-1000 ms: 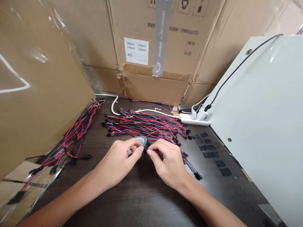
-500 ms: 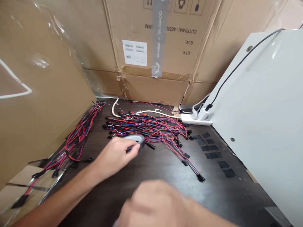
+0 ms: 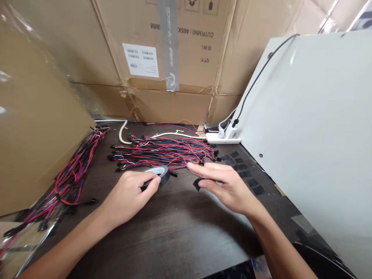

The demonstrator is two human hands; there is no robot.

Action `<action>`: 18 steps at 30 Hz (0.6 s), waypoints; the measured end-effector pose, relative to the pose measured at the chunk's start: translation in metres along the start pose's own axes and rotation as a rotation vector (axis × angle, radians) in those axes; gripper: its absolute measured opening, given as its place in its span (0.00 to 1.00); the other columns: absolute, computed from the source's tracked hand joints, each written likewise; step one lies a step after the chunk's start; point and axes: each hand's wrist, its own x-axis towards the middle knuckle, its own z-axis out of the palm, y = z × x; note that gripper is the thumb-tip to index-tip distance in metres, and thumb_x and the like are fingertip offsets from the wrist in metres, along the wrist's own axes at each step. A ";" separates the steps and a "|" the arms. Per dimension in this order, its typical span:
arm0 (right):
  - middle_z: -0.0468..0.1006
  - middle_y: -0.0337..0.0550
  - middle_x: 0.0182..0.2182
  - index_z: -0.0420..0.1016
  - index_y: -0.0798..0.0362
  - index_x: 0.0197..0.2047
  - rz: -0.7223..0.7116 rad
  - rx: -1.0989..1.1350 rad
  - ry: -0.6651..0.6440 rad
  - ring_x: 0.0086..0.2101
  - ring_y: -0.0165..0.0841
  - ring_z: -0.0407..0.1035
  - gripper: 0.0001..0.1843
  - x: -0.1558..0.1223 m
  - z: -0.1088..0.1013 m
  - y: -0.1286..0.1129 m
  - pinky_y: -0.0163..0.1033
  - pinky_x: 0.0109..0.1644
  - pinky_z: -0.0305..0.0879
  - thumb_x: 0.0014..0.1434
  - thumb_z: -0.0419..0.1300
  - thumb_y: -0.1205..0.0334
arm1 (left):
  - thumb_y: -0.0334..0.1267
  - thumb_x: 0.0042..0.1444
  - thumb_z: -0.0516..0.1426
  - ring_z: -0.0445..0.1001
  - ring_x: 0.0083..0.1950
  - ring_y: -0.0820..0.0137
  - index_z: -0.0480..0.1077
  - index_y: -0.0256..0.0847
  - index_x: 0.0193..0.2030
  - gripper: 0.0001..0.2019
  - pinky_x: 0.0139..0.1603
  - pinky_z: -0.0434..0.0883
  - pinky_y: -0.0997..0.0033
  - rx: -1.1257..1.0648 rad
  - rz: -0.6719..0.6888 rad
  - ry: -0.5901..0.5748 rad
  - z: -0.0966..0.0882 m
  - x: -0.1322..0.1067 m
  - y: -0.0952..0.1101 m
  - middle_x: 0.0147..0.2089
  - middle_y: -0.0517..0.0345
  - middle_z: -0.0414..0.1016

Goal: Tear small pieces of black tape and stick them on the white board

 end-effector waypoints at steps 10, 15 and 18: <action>0.66 0.38 0.24 0.69 0.59 0.55 0.732 -0.279 0.190 0.22 0.30 0.62 0.28 -0.078 -0.060 0.061 0.38 0.28 0.61 0.54 0.56 0.52 | 0.43 0.60 0.44 0.58 0.23 0.74 0.60 0.37 0.22 0.18 0.29 0.48 0.70 0.057 -0.082 -0.109 -0.002 0.003 0.003 0.21 0.59 0.62; 0.65 0.37 0.23 0.71 0.58 0.52 0.777 -0.286 0.148 0.21 0.30 0.60 0.28 -0.080 -0.056 0.061 0.37 0.28 0.59 0.52 0.54 0.51 | 0.46 0.60 0.42 0.58 0.24 0.73 0.59 0.38 0.23 0.19 0.29 0.48 0.70 0.080 -0.130 -0.159 -0.002 0.003 0.006 0.21 0.59 0.62; 0.64 0.37 0.23 0.73 0.57 0.50 0.756 -0.378 0.116 0.21 0.29 0.58 0.25 -0.075 -0.051 0.062 0.36 0.28 0.57 0.52 0.53 0.53 | 0.47 0.59 0.41 0.58 0.25 0.72 0.60 0.38 0.23 0.20 0.29 0.49 0.70 0.096 -0.158 -0.173 -0.003 0.004 0.007 0.22 0.58 0.63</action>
